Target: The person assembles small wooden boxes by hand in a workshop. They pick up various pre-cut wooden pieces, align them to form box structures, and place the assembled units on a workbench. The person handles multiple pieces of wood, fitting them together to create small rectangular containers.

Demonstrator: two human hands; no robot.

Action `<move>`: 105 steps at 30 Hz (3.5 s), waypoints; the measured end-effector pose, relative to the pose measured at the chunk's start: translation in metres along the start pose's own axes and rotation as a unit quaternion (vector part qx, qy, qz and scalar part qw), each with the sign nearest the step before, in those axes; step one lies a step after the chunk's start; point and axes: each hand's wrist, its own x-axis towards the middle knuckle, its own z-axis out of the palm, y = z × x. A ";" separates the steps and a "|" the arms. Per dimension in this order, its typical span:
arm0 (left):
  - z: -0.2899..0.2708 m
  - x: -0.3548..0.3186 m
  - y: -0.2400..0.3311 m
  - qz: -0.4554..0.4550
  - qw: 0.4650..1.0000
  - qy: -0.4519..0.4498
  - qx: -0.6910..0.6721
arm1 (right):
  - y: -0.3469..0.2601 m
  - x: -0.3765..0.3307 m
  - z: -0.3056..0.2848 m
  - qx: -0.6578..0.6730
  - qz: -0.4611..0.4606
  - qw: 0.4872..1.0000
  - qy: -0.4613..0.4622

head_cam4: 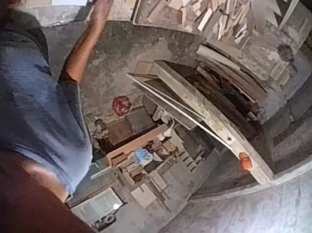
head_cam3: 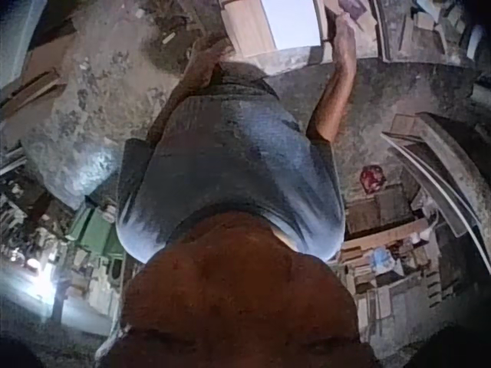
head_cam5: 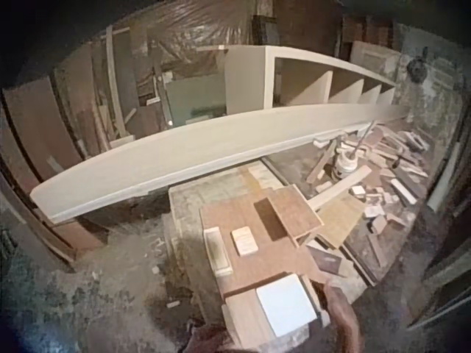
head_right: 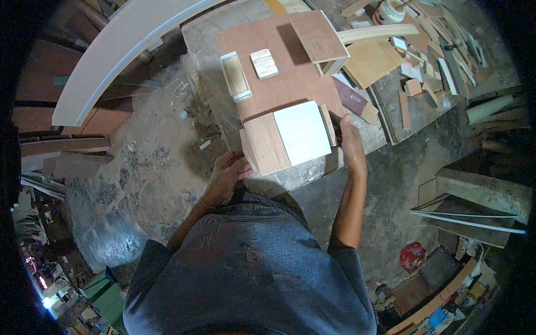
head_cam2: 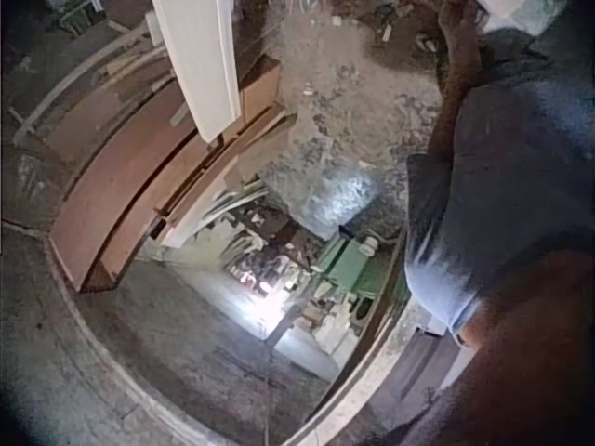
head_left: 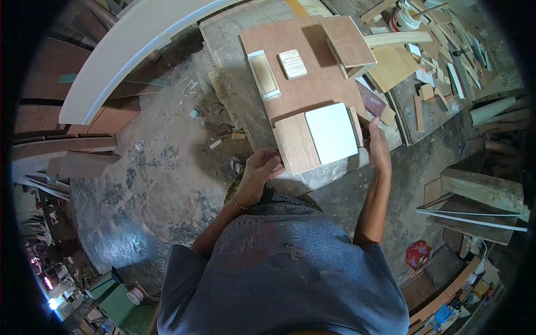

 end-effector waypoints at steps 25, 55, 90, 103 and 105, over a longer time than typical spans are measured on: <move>-0.016 0.016 -0.035 -0.040 0.992 -0.094 -0.075 | 0.096 0.033 -0.032 0.076 0.002 0.991 0.111; -0.051 0.032 -0.010 -0.015 0.999 -0.052 -0.004 | 0.085 0.019 0.008 0.104 0.040 0.984 0.139; -0.037 0.029 -0.082 0.194 0.965 -0.039 0.170 | 0.065 0.037 -0.070 -0.552 -0.036 0.795 0.249; -0.026 0.025 -0.052 0.041 0.998 0.044 -0.013 | 0.084 0.015 -0.053 -0.435 -0.178 0.806 0.359; -0.029 0.030 -0.051 0.045 0.998 0.041 -0.014 | 0.091 0.020 -0.038 -0.215 -0.196 0.925 0.243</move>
